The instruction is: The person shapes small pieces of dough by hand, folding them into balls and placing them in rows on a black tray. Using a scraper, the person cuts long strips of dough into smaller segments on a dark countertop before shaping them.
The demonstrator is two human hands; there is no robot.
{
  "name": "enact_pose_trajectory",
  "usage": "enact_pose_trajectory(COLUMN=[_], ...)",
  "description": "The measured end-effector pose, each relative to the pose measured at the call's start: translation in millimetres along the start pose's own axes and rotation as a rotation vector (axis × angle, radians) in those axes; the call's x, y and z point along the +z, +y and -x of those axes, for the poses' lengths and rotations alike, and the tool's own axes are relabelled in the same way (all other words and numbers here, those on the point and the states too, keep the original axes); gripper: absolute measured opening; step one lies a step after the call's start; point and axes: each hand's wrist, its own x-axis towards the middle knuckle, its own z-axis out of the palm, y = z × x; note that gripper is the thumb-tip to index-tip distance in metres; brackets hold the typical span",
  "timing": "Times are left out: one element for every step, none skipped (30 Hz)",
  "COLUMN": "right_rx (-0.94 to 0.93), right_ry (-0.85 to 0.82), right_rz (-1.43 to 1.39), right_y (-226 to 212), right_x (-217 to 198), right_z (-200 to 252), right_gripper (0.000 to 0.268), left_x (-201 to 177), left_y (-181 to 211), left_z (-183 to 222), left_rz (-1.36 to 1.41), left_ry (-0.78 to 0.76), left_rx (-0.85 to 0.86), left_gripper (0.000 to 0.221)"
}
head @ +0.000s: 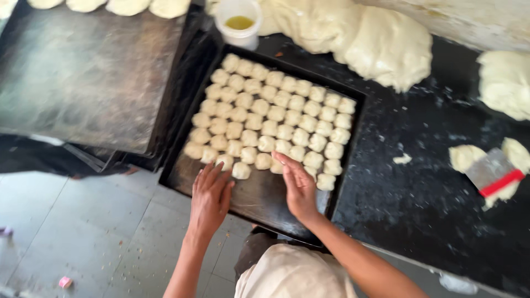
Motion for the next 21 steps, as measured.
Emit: enact_pose_trajectory(right_rx=[0.000,0.120,0.231,0.221,0.225,0.229,0.220,0.237,0.260,0.257,0.309,0.367,0.369,0.263,0.150,0.021,-0.107,-0.091,-0.089,-0.094,-0.091], right_ry=[0.031,0.034,0.036,0.067,0.154,0.241,0.284,0.268,0.262,0.316,0.340,0.364,0.407,0.470,0.513,0.545,0.556,0.525,0.482,0.414,0.350], right_rz=[0.013,0.038,0.057,0.064,0.107,0.149,0.163,0.194,0.232,0.253,0.378,0.501,0.517,0.658,0.795,0.967,1.129,1.275,1.410,1.507,1.599], right_y=[-1,-3,-3,-5,-8,-10,-13,-18,-25,-31,-35,-40,-46,-54,-61,-68,-71,-74,-74,-73,-70], right_x=[-22,-44,-63,-79,-94,-109,-124,-140,-159,-176,-189,-204,-224,-245,-269,-298,-328,-358,-386,-408,-424], right_z=[3,6,5,11,20,28,36,42,52,59,68,76,78,79,77,72,65,57,41,28,19], right_gripper=[0.030,0.030,0.029,0.029,0.029,0.030,0.030,0.030,0.031,0.031,0.032,0.032,0.032,0.038,0.045,0.038,0.031,0.033,0.034,0.039,0.045], left_x=[7,15,24,34,42,46,51,52,53,57,57,58,59,59,60,61,65,67,76,85,91], left_y=[4,7,9,11,11,6,3,-1,-4,-4,-5,-1,10,24,43,63,83,102,127,153,177], left_z=[1,-4,-16,-25,-32,-38,-43,-44,-43,-45,-46,-48,-50,-54,-55,-57,-57,-58,-61,-62,-63], left_rz=[-0.098,-0.083,-0.253,-0.423,-0.408,-0.444,-0.473,-0.476,-0.470,-0.617,-0.561,-0.506,-0.534,-0.557,-0.540,-0.330,-0.110,0.107,0.339,0.332,0.315], left_ry=[0.029,0.011,-0.021,-0.047,-0.050,-0.001,0.040,0.058,0.067,0.083,0.068,0.048,0.130,0.215,0.215,0.246,0.156,0.087,-0.090,-0.131,-0.180], left_rx=[0.164,0.188,0.224,0.260,0.294,0.185,0.082,0.049,0.023,0.009,-0.011,-0.032,0.031,0.093,0.115,0.207,0.143,0.062,-0.160,0.029,0.220], left_gripper=[0.036,0.036,0.043,0.050,0.050,0.054,0.057,0.059,0.060,0.060,0.067,0.075,0.081,0.089,0.089,0.080,0.073,0.068,0.064,0.052,0.041])
